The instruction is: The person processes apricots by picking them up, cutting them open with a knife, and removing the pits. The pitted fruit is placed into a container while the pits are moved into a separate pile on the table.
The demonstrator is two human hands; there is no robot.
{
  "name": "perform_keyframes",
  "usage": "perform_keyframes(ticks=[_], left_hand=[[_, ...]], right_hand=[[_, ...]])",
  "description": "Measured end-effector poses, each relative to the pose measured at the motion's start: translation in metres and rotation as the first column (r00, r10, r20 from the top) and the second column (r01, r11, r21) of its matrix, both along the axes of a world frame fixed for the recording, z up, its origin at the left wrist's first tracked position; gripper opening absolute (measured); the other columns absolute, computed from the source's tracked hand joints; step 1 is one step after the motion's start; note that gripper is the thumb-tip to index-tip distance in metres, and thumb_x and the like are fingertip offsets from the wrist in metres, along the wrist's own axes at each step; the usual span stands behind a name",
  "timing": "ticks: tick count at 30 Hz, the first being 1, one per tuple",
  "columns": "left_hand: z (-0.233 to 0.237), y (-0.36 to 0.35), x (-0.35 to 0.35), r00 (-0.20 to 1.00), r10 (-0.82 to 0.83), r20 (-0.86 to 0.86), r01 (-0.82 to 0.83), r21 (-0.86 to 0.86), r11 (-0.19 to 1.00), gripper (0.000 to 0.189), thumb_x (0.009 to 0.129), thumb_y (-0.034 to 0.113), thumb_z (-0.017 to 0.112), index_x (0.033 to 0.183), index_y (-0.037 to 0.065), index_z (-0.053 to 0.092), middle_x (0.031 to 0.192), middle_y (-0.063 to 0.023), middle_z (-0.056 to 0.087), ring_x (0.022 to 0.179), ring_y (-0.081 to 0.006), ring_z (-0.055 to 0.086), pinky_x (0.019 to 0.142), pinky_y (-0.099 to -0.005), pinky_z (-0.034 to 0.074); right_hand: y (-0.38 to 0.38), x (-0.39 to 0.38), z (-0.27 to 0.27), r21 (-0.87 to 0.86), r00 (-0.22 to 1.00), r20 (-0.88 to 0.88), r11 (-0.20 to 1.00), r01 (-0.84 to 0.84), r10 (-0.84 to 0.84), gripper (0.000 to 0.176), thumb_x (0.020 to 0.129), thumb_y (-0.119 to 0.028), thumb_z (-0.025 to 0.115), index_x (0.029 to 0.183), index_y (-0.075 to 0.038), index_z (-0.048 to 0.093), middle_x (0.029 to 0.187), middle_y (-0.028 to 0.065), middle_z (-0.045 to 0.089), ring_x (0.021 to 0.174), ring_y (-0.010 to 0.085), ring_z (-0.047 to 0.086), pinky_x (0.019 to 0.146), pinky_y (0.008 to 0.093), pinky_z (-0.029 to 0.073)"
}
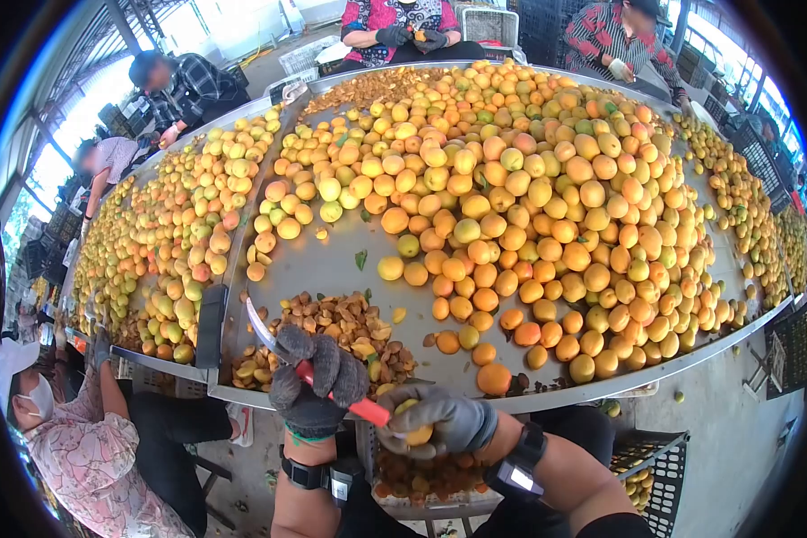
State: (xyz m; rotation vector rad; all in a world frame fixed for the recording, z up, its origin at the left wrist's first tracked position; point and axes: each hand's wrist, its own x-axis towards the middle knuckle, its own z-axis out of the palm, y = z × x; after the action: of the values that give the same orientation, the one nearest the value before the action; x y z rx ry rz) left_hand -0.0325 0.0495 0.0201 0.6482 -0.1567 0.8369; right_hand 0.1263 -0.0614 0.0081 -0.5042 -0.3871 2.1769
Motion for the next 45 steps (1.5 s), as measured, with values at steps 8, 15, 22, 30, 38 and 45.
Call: perform_keyframes(ticks=[8,15,22,30,38,45], left_hand=[[-0.012,-0.016,0.005,0.967,-0.131,0.219,0.148,-0.064,0.987,0.067,0.082,0.044,0.069,0.137,0.015,0.045,0.091,-0.0127,0.058,0.079,-0.0276,0.058,0.074,-0.0445,0.048],[-0.026,-0.011,0.002,0.993,-0.119,-0.002,0.119,0.044,0.992,0.041,0.084,0.033,0.068,0.113,0.006,0.058,0.078,-0.0125,0.063,0.066,-0.0277,0.059,0.064,-0.0431,0.048],[-0.008,0.004,0.009,0.981,0.179,-0.072,-0.184,-0.081,0.980,0.018,0.100,0.027,0.048,0.108,0.014,0.058,0.060,0.0064,0.037,0.051,-0.0064,0.040,0.056,-0.0270,0.037],[-0.012,-0.007,0.020,0.975,0.162,-0.153,-0.186,-0.159,0.969,0.018,0.095,0.027,0.057,0.108,0.014,0.058,0.064,0.0047,0.041,0.054,-0.0096,0.040,0.057,-0.0291,0.036],[-0.013,-0.010,0.021,0.937,0.281,-0.207,-0.312,-0.133,0.941,0.019,0.093,0.022,0.063,0.105,0.010,0.056,0.064,0.0005,0.045,0.050,-0.0118,0.040,0.046,-0.0271,0.034],[-0.011,-0.011,0.017,0.918,0.333,-0.215,-0.362,-0.111,0.926,0.014,0.092,0.017,0.063,0.103,0.009,0.057,0.066,-0.0004,0.049,0.047,-0.0085,0.038,0.041,-0.0240,0.031]], right_hand=[[-0.019,-0.031,-0.008,0.119,0.904,-0.410,0.990,-0.082,0.124,0.025,0.080,-0.023,0.063,0.085,-0.001,0.054,0.066,0.0085,0.054,0.038,0.0099,0.044,0.045,0.0202,0.038],[-0.019,-0.031,-0.008,0.119,0.937,-0.343,0.992,-0.033,0.072,0.025,0.083,-0.022,0.064,0.095,-0.002,0.056,0.069,0.0066,0.055,0.047,0.0102,0.048,0.054,0.0189,0.040],[0.000,-0.002,-0.010,0.264,0.715,0.647,0.958,0.114,-0.264,0.037,0.085,-0.007,0.068,0.117,-0.002,0.052,0.091,0.0023,0.057,0.077,0.0063,0.055,0.065,0.0215,0.048],[-0.009,-0.013,-0.017,0.284,0.664,0.673,0.942,0.176,-0.327,0.036,0.086,-0.011,0.070,0.116,-0.002,0.054,0.096,0.0002,0.058,0.085,0.0067,0.055,0.075,0.0231,0.050],[-0.011,-0.017,-0.011,0.227,0.688,0.660,0.953,0.202,-0.303,0.032,0.087,-0.012,0.069,0.114,-0.005,0.054,0.091,-0.0016,0.060,0.067,0.0024,0.054,0.056,0.0181,0.044],[-0.014,-0.023,-0.002,0.109,0.780,0.571,0.965,0.238,-0.257,0.034,0.093,-0.017,0.063,0.122,-0.006,0.047,0.089,-0.0010,0.056,0.063,0.0043,0.051,0.053,0.0185,0.042]])
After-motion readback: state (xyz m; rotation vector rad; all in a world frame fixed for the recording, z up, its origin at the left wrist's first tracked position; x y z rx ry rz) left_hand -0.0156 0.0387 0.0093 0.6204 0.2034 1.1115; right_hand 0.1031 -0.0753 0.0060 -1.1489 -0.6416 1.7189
